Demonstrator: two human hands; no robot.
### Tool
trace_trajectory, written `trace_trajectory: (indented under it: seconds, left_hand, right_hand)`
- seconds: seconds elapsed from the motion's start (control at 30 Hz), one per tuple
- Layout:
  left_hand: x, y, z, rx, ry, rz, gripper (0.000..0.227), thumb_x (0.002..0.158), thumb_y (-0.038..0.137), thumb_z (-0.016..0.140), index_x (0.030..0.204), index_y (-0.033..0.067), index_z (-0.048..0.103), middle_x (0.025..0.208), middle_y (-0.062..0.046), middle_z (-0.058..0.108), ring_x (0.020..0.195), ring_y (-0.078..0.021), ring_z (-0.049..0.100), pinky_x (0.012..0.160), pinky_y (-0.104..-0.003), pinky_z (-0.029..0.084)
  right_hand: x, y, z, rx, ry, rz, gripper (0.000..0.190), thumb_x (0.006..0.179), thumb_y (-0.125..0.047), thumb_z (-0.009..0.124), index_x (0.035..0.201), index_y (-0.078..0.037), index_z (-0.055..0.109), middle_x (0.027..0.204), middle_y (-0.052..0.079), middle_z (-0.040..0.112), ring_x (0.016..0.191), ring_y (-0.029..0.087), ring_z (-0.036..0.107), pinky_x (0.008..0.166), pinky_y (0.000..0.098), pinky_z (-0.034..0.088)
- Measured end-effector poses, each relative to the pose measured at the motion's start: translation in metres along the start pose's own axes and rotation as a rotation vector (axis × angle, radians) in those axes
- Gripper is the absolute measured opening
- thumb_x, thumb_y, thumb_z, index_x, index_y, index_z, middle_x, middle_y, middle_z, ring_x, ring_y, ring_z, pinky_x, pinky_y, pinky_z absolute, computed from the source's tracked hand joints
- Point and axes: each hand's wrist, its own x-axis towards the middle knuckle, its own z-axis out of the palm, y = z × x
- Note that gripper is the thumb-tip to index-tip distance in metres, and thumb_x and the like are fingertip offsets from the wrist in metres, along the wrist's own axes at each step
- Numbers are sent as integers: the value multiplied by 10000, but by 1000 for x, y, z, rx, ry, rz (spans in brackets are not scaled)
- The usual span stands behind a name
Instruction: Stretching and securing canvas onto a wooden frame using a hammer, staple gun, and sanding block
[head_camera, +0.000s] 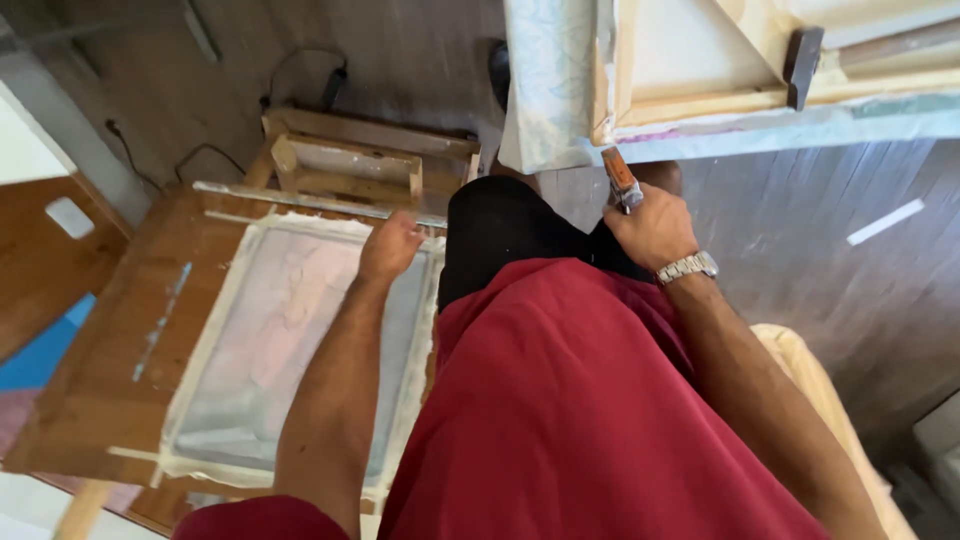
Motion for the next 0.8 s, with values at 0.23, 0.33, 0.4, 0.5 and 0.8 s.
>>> trace_trajectory:
  seconds: [0.23, 0.33, 0.4, 0.5, 0.8]
  left_hand:
    - [14, -45, 9, -128, -4, -158, 285, 902, 397, 720, 1166, 298, 685, 1109, 11, 770, 870, -175, 766, 911, -377, 597]
    - [28, -32, 1, -175, 4, -67, 290, 903, 360, 724, 1169, 248, 695, 1124, -65, 768, 907, -255, 766, 870, -437, 593]
    - [13, -2, -17, -167, -10, -52, 286, 909, 369, 715, 1161, 234, 699, 1097, -41, 773, 854, -220, 769, 866, -409, 594]
    - [22, 6, -22, -165, -12, -16, 284, 926, 364, 702, 1164, 209, 705, 1078, -29, 776, 797, -190, 771, 849, -386, 592]
    - [17, 2, -36, -182, -4, -3, 290, 925, 348, 717, 1175, 202, 713, 1079, -33, 775, 767, -183, 772, 793, -351, 595]
  right_hand:
    - [8, -10, 3, 33, 58, 47, 358, 834, -478, 721, 969, -150, 763, 914, 172, 758, 996, 448, 713, 837, 556, 587]
    - [6, -24, 2, 36, 79, 121, 351, 824, -451, 727, 985, -143, 779, 930, 204, 762, 999, 457, 718, 850, 534, 585]
    - [11, -19, 5, 29, 86, 131, 352, 827, -452, 720, 976, -141, 786, 930, 199, 767, 988, 459, 722, 845, 531, 586]
    - [19, -13, 14, 7, 112, 160, 349, 832, -466, 710, 961, -153, 797, 913, 188, 771, 959, 452, 730, 814, 519, 593]
    - [6, -24, 7, -5, 106, 233, 454, 843, -497, 687, 993, -83, 798, 955, 221, 773, 979, 441, 733, 826, 505, 596]
